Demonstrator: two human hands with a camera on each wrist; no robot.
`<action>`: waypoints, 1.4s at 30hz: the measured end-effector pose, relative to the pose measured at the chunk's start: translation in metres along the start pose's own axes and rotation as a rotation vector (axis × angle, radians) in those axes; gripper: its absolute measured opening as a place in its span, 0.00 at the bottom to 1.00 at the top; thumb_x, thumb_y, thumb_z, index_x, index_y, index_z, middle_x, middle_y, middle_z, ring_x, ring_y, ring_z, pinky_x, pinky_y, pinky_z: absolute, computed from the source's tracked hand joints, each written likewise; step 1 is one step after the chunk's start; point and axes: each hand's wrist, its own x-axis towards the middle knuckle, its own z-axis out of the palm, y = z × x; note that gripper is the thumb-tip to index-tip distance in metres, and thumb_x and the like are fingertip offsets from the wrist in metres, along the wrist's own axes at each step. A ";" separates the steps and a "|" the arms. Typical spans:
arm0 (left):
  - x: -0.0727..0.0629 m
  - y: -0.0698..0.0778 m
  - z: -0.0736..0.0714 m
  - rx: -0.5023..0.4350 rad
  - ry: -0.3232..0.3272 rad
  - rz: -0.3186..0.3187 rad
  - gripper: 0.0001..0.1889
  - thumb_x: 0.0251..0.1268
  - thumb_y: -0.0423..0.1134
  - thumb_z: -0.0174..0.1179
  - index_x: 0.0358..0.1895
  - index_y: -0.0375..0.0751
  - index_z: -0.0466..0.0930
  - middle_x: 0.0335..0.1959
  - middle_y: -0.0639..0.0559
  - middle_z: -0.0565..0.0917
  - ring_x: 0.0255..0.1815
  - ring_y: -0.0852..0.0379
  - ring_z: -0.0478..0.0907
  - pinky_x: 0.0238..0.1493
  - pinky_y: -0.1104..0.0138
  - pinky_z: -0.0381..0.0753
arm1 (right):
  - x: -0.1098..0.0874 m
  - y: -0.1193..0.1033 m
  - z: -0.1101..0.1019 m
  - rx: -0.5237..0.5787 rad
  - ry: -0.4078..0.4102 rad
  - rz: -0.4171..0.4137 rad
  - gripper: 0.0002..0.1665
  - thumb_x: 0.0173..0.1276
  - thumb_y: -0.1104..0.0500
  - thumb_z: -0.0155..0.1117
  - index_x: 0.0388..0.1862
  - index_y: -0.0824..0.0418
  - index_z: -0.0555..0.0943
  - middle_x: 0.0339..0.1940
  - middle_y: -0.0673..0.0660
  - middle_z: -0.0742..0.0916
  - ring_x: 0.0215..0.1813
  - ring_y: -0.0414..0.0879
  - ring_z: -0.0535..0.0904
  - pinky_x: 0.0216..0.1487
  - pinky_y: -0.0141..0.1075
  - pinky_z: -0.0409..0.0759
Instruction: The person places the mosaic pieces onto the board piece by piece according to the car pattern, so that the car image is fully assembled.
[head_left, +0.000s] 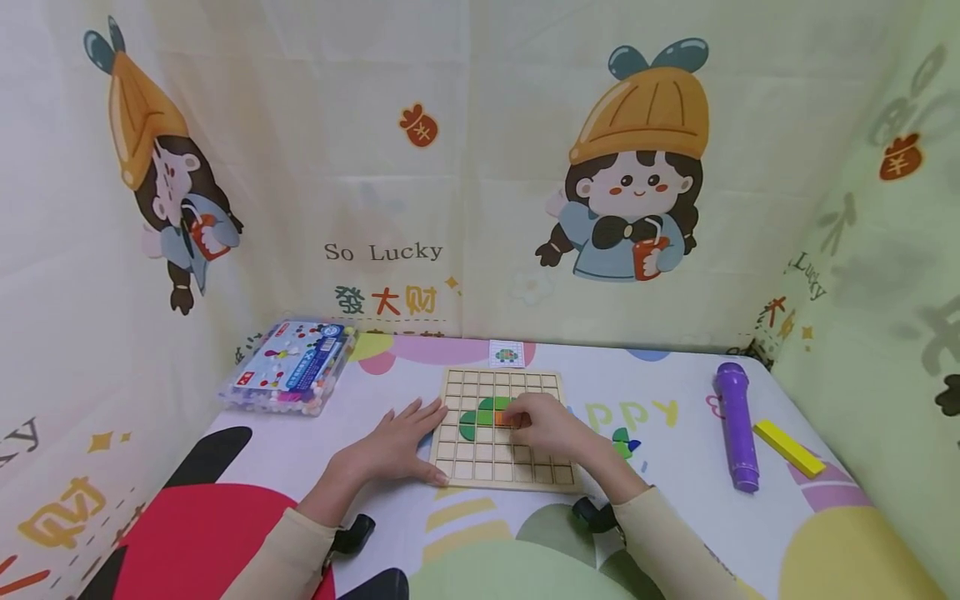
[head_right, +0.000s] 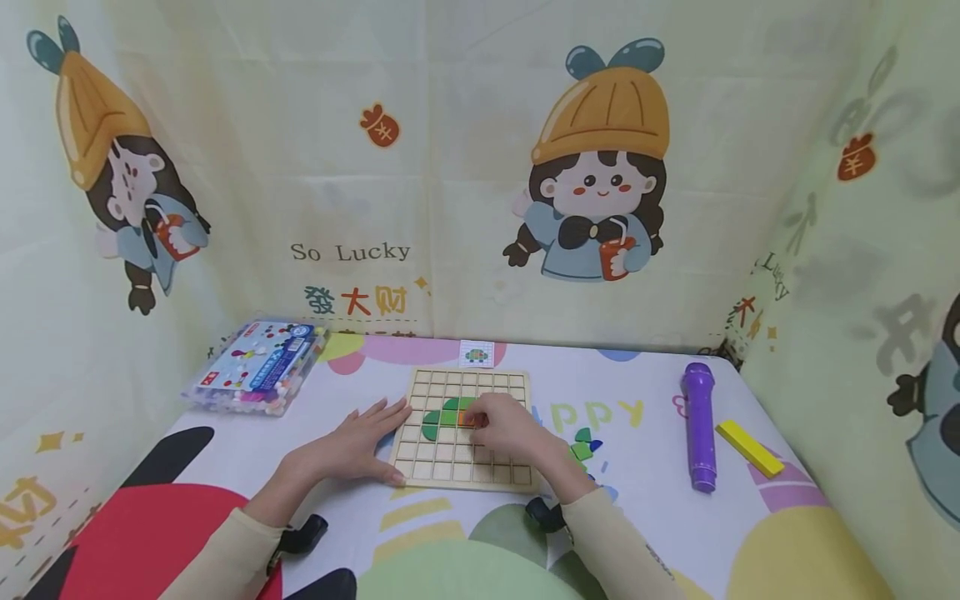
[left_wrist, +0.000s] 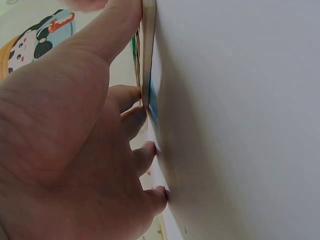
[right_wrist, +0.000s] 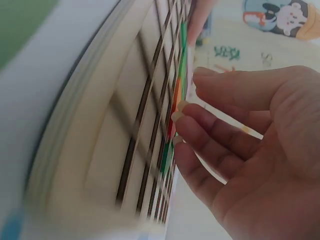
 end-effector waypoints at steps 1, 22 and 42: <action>0.000 0.000 0.000 -0.001 0.000 0.001 0.59 0.42 0.69 0.72 0.79 0.52 0.55 0.82 0.55 0.53 0.84 0.42 0.43 0.78 0.36 0.43 | -0.003 0.004 -0.002 -0.002 0.001 0.003 0.11 0.61 0.66 0.70 0.43 0.59 0.87 0.36 0.50 0.87 0.36 0.40 0.76 0.39 0.32 0.77; -0.005 0.006 -0.005 -0.030 -0.001 0.008 0.59 0.43 0.67 0.73 0.79 0.49 0.56 0.82 0.51 0.54 0.84 0.41 0.43 0.77 0.34 0.42 | -0.066 0.059 -0.046 -0.033 0.007 0.051 0.13 0.61 0.70 0.64 0.42 0.59 0.87 0.37 0.50 0.86 0.41 0.42 0.78 0.45 0.34 0.80; -0.002 0.003 -0.002 -0.022 -0.001 -0.002 0.59 0.42 0.68 0.73 0.79 0.51 0.55 0.82 0.54 0.53 0.84 0.42 0.42 0.78 0.36 0.41 | -0.082 0.069 -0.056 -0.106 -0.086 0.067 0.20 0.53 0.77 0.62 0.39 0.57 0.87 0.35 0.49 0.82 0.38 0.43 0.75 0.42 0.36 0.78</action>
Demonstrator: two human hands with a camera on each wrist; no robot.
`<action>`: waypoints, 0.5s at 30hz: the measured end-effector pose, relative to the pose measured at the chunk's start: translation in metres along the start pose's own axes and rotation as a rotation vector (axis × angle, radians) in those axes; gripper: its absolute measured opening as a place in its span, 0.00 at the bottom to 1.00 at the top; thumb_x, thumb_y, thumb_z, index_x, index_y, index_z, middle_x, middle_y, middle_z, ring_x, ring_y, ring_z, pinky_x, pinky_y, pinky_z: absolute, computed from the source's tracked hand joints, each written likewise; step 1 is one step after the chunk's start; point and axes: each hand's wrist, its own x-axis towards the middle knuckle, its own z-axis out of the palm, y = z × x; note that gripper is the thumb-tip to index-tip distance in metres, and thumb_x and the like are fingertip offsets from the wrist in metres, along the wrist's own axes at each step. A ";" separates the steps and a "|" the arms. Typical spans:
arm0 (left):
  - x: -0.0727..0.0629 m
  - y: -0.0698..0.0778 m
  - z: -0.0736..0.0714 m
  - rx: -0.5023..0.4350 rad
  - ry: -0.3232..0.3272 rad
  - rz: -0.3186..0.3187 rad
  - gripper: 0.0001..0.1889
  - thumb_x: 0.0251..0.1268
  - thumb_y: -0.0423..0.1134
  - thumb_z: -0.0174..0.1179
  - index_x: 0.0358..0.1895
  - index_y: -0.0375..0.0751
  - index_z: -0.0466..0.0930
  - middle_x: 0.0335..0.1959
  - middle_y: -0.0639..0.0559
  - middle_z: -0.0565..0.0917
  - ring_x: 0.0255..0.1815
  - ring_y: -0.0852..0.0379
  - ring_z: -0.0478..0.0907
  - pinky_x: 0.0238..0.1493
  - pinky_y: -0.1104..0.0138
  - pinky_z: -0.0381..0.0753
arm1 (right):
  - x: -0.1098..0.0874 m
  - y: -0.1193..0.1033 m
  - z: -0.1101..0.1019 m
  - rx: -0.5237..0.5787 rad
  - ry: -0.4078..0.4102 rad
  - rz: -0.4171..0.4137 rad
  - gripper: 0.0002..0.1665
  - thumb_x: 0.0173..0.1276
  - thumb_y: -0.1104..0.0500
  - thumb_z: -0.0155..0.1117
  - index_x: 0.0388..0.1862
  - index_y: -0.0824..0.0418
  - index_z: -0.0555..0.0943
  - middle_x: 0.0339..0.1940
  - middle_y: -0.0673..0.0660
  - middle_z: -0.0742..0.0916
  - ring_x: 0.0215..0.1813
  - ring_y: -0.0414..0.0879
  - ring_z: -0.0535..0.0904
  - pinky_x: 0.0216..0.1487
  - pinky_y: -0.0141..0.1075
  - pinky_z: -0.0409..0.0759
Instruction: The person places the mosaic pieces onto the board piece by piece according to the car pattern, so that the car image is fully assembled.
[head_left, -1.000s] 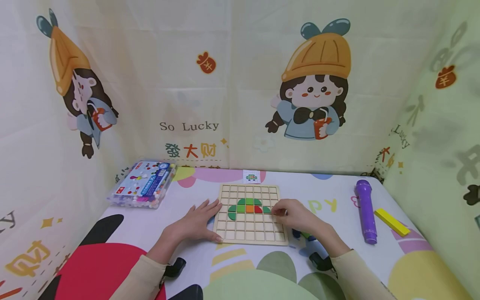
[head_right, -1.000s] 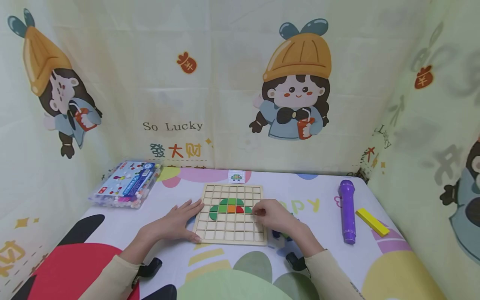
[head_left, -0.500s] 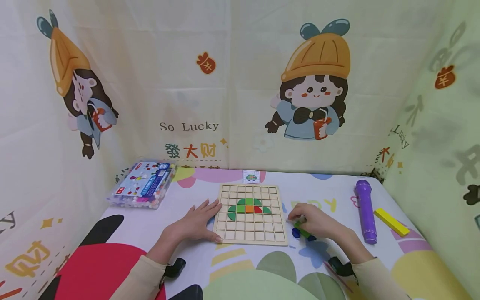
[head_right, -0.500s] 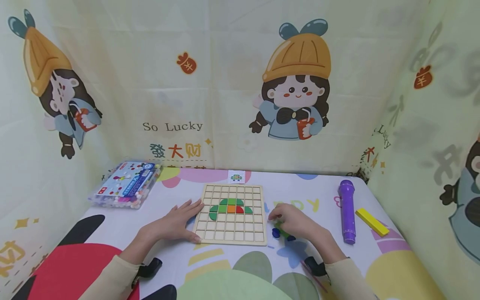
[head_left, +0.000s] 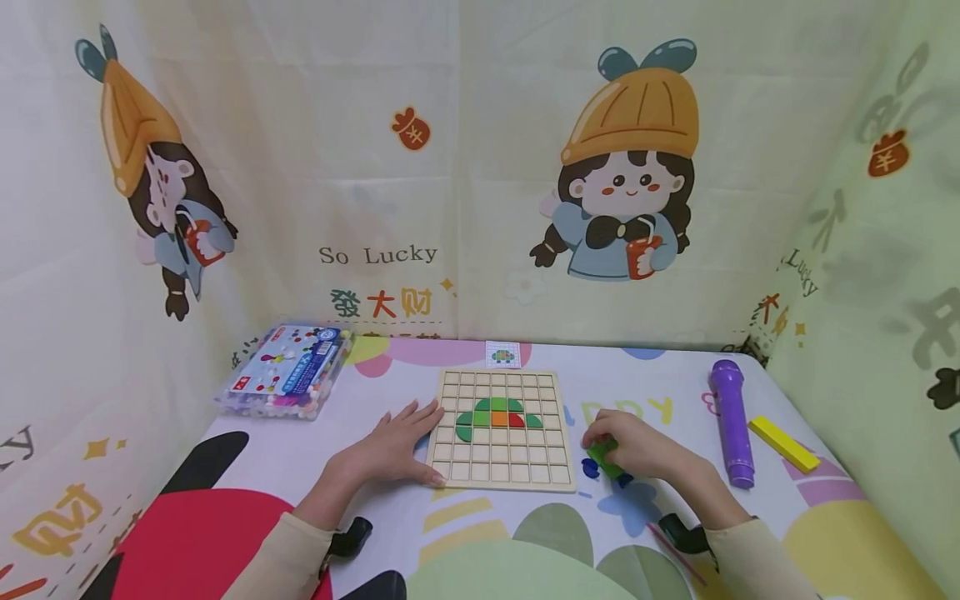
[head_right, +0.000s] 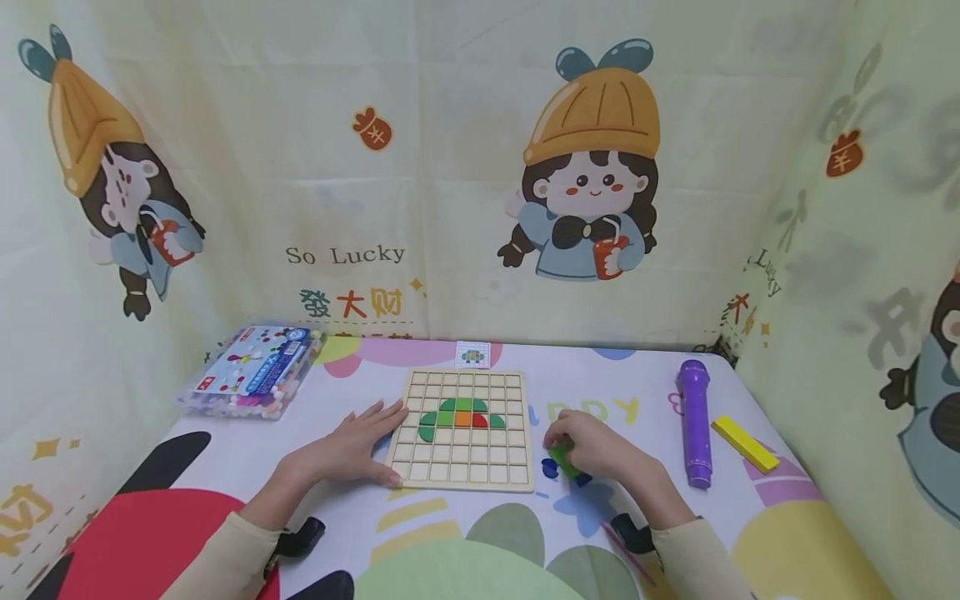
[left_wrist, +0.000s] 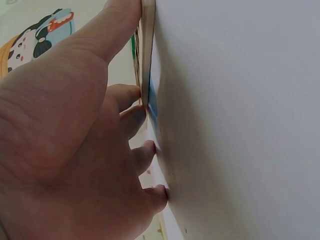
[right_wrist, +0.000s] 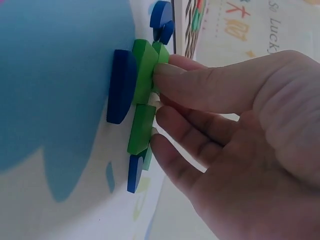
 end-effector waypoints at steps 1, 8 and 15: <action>0.000 0.000 0.000 -0.002 0.001 0.000 0.59 0.42 0.68 0.73 0.79 0.51 0.55 0.82 0.54 0.53 0.84 0.42 0.42 0.78 0.36 0.41 | 0.000 0.000 0.000 0.001 -0.004 0.008 0.20 0.54 0.77 0.63 0.39 0.57 0.87 0.35 0.49 0.82 0.38 0.43 0.75 0.42 0.35 0.78; 0.001 -0.003 0.002 0.008 0.008 0.009 0.59 0.42 0.70 0.72 0.79 0.52 0.55 0.82 0.54 0.53 0.84 0.42 0.42 0.78 0.36 0.42 | 0.002 0.001 0.002 0.014 0.005 0.033 0.18 0.54 0.77 0.64 0.35 0.56 0.86 0.32 0.49 0.79 0.36 0.43 0.73 0.39 0.33 0.75; 0.002 -0.005 0.003 0.018 0.005 0.008 0.60 0.41 0.71 0.71 0.79 0.53 0.54 0.82 0.55 0.53 0.84 0.43 0.42 0.78 0.36 0.42 | 0.003 0.001 0.000 0.039 0.010 -0.012 0.16 0.54 0.76 0.64 0.31 0.56 0.81 0.29 0.49 0.82 0.34 0.41 0.73 0.35 0.31 0.73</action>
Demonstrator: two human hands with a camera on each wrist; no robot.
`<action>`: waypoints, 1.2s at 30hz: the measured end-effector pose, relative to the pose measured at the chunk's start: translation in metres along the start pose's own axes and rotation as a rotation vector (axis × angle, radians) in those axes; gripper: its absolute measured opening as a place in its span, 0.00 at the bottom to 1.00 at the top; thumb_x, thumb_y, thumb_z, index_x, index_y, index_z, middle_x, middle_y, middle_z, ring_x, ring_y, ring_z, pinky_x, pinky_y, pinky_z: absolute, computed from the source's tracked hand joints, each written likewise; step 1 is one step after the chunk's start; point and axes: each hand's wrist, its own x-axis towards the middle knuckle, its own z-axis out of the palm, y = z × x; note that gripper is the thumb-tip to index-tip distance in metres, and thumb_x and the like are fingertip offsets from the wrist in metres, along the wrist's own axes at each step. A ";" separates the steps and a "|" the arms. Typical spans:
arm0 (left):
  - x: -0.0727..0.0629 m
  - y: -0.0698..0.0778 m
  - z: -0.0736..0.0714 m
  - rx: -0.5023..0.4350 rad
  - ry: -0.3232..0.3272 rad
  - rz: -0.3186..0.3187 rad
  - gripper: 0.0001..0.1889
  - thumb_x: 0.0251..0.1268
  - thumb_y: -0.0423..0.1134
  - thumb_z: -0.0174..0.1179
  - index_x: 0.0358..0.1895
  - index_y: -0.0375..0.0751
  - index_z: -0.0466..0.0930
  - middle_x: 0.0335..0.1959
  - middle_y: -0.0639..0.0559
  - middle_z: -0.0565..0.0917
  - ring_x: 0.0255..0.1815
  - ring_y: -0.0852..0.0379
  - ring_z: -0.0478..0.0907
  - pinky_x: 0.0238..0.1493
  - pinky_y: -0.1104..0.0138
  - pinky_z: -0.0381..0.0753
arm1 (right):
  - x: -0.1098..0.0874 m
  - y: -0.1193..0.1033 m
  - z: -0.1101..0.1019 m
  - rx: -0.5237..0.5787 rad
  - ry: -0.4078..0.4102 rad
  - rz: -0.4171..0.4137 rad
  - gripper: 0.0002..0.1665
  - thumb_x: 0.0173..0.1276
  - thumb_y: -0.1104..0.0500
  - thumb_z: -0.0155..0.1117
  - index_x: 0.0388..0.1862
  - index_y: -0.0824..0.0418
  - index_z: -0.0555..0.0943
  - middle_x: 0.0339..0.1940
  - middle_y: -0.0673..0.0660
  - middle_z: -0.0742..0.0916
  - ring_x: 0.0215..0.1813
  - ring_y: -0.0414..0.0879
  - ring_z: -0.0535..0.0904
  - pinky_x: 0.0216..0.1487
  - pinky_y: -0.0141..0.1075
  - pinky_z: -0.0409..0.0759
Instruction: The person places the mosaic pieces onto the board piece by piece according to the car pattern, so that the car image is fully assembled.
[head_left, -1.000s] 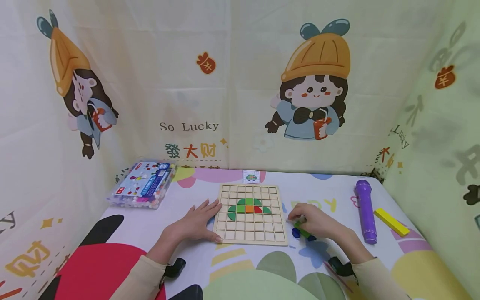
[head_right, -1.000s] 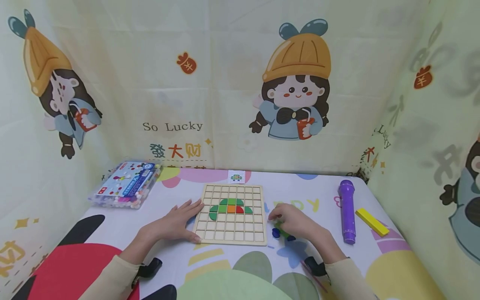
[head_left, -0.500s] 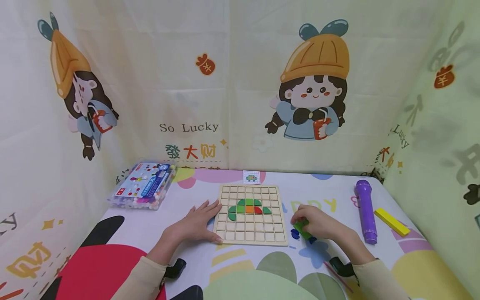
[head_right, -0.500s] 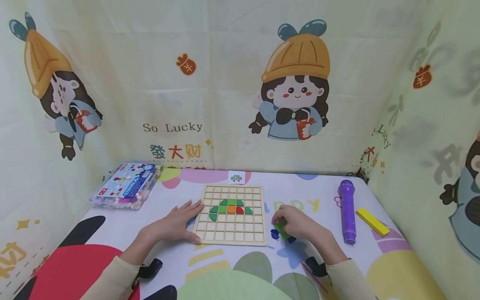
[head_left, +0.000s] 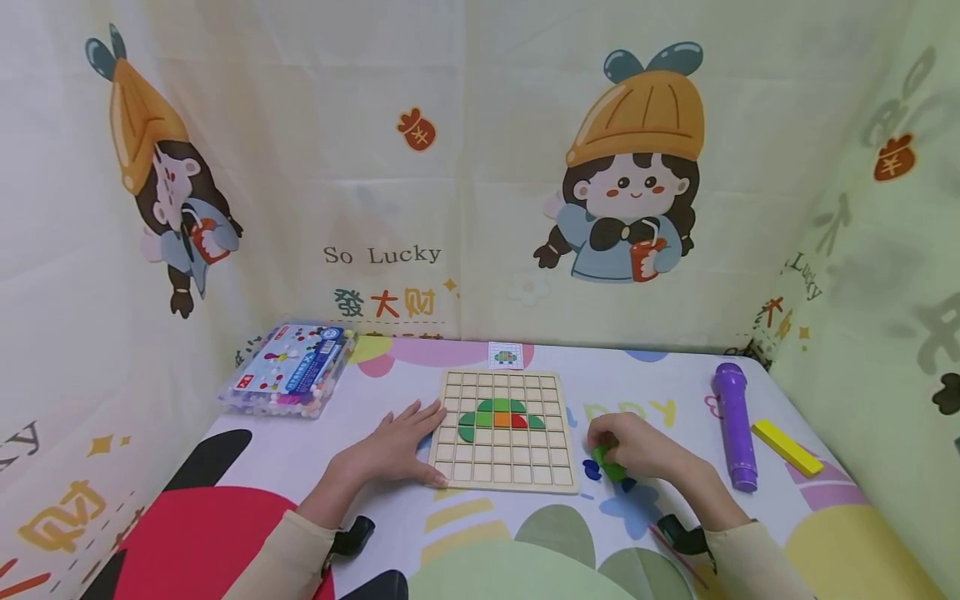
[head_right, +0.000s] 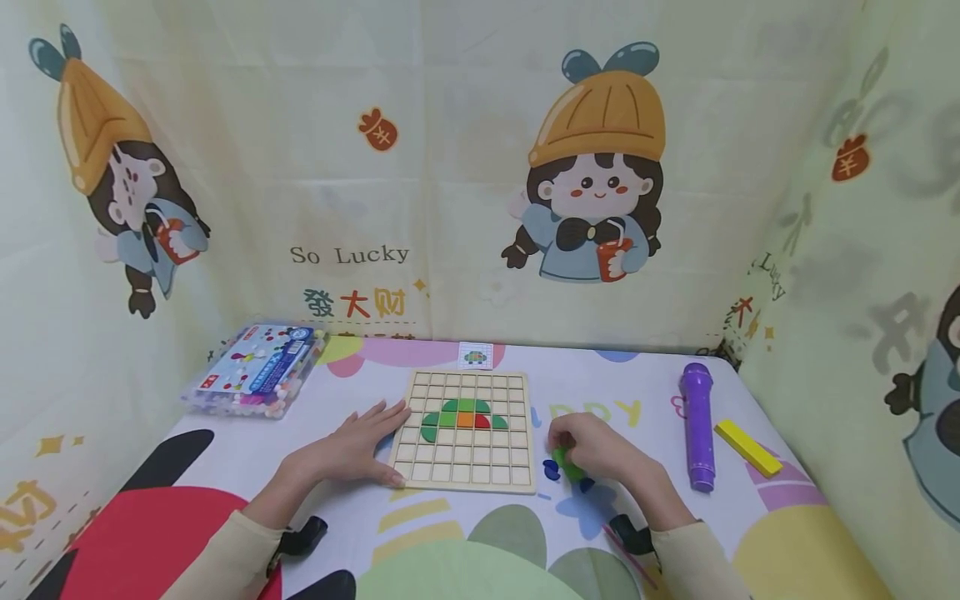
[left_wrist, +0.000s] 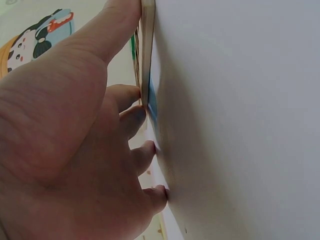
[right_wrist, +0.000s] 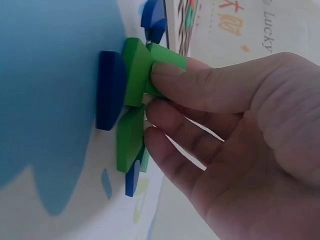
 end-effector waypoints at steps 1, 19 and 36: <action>0.000 0.000 0.000 -0.001 -0.001 -0.001 0.60 0.41 0.71 0.71 0.79 0.53 0.54 0.82 0.55 0.53 0.84 0.43 0.42 0.78 0.36 0.42 | 0.000 0.000 -0.001 0.007 0.003 0.003 0.15 0.54 0.76 0.65 0.31 0.56 0.81 0.29 0.49 0.83 0.33 0.41 0.73 0.35 0.31 0.73; 0.001 0.002 0.000 -0.003 -0.001 -0.006 0.59 0.41 0.70 0.72 0.79 0.52 0.55 0.82 0.55 0.53 0.84 0.42 0.42 0.78 0.36 0.43 | 0.037 -0.023 0.014 0.121 0.080 0.020 0.12 0.62 0.71 0.63 0.40 0.56 0.85 0.35 0.50 0.86 0.36 0.42 0.77 0.39 0.31 0.78; 0.000 0.003 -0.002 -0.007 -0.005 -0.008 0.59 0.42 0.69 0.72 0.79 0.53 0.55 0.82 0.55 0.53 0.84 0.43 0.42 0.78 0.37 0.42 | 0.080 -0.073 0.050 0.261 0.078 -0.048 0.08 0.63 0.67 0.68 0.38 0.56 0.86 0.35 0.51 0.88 0.38 0.39 0.81 0.40 0.31 0.81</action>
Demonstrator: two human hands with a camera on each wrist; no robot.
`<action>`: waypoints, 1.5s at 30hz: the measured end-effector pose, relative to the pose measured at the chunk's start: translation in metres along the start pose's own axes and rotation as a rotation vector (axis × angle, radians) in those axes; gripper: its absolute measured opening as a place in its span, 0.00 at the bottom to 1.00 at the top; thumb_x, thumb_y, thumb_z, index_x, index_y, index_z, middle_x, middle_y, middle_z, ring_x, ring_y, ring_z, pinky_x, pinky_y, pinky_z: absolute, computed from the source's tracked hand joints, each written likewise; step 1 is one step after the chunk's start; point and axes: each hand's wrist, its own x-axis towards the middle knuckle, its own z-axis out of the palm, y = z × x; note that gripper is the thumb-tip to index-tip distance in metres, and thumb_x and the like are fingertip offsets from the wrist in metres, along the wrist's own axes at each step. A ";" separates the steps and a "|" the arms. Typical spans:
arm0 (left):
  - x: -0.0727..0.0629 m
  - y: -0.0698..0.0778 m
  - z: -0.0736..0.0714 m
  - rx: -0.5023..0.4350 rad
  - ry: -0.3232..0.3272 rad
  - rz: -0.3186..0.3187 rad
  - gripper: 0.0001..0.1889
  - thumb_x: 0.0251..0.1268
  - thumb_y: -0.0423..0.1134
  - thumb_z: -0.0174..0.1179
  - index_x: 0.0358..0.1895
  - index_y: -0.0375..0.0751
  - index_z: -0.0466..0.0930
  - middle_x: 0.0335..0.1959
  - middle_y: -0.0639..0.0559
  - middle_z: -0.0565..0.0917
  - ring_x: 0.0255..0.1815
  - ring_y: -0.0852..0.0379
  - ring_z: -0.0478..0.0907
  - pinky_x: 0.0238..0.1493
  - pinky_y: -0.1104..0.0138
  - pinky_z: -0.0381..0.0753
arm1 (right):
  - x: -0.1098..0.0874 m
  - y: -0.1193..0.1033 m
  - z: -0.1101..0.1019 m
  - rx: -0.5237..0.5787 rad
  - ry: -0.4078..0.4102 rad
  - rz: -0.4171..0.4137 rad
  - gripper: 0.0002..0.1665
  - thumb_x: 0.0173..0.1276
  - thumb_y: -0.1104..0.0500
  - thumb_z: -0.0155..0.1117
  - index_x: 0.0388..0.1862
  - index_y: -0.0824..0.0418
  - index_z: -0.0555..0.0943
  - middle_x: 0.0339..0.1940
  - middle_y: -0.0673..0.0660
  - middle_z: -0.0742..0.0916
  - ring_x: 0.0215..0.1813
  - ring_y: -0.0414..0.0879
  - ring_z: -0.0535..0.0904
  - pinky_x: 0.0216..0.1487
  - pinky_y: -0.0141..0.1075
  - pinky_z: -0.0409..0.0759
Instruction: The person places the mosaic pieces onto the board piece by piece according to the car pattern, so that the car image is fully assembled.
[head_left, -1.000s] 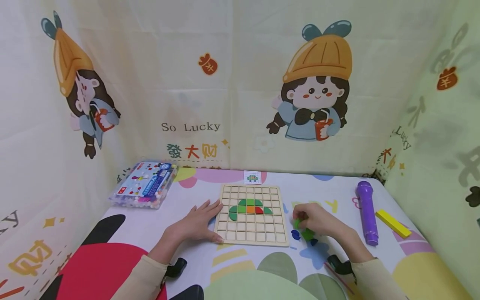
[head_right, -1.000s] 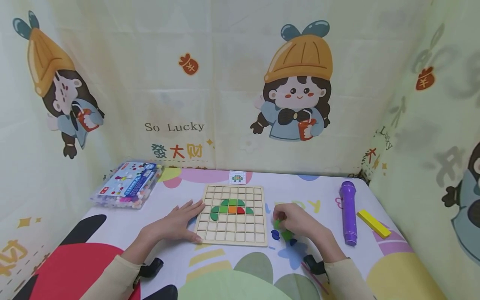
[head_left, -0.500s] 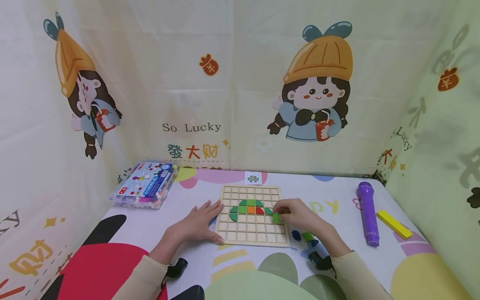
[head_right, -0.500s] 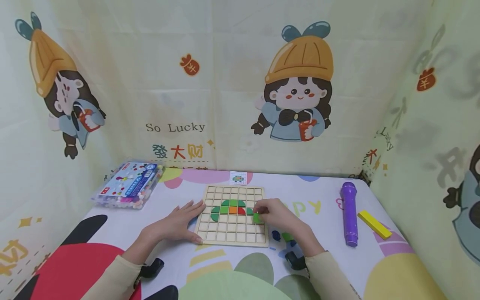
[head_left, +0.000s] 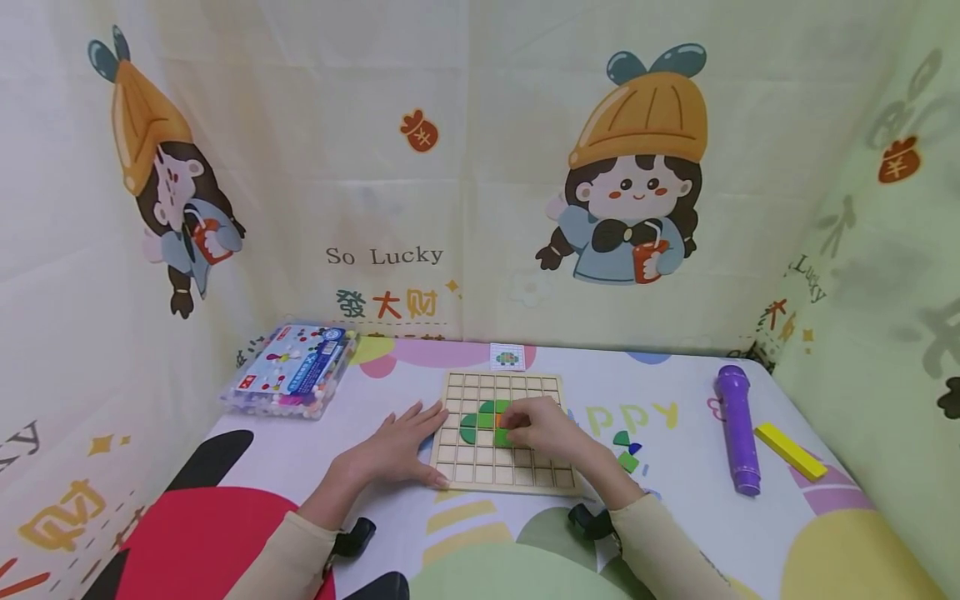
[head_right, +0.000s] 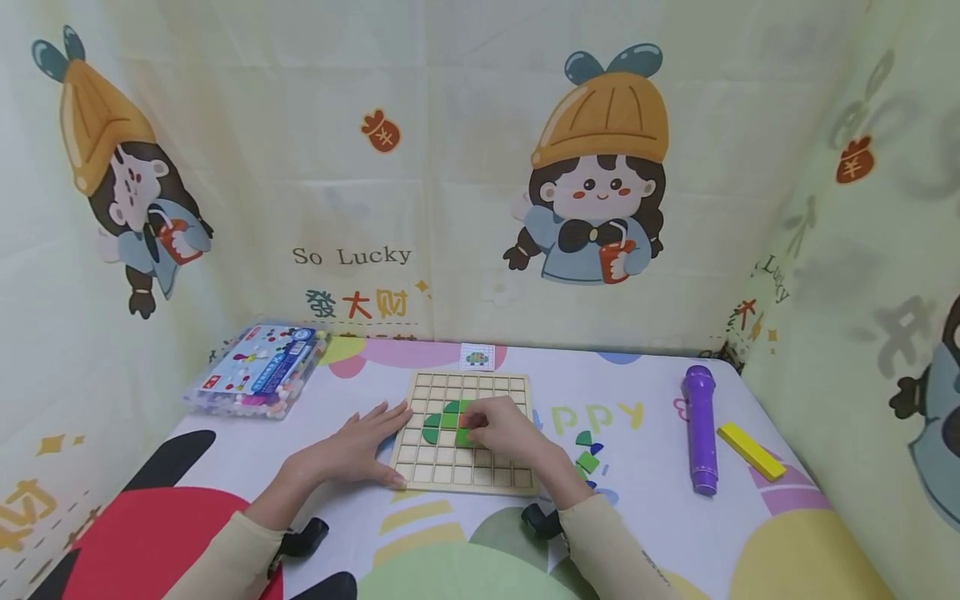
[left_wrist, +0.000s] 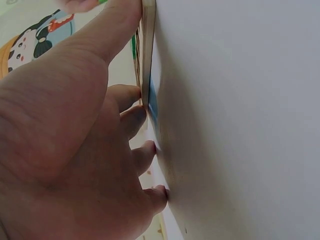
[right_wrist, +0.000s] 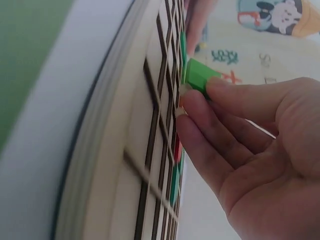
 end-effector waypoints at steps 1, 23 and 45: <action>0.000 0.000 0.000 0.000 0.001 -0.001 0.59 0.42 0.69 0.72 0.79 0.53 0.55 0.82 0.55 0.53 0.84 0.43 0.42 0.78 0.37 0.42 | 0.002 -0.002 0.002 0.004 0.000 0.001 0.08 0.64 0.67 0.68 0.39 0.56 0.86 0.35 0.51 0.88 0.38 0.39 0.81 0.40 0.31 0.81; 0.001 -0.001 0.001 0.012 0.007 0.007 0.59 0.42 0.71 0.71 0.79 0.53 0.55 0.82 0.56 0.53 0.84 0.43 0.42 0.78 0.36 0.43 | 0.016 -0.014 0.028 -0.190 0.118 -0.065 0.05 0.58 0.68 0.72 0.34 0.62 0.89 0.31 0.52 0.84 0.33 0.39 0.76 0.34 0.28 0.77; 0.001 -0.002 0.003 0.011 0.012 -0.002 0.60 0.41 0.71 0.71 0.79 0.53 0.55 0.82 0.56 0.53 0.84 0.43 0.42 0.78 0.36 0.42 | -0.006 -0.004 0.008 -0.213 0.053 -0.035 0.09 0.62 0.68 0.66 0.38 0.58 0.90 0.34 0.49 0.87 0.34 0.37 0.77 0.36 0.29 0.78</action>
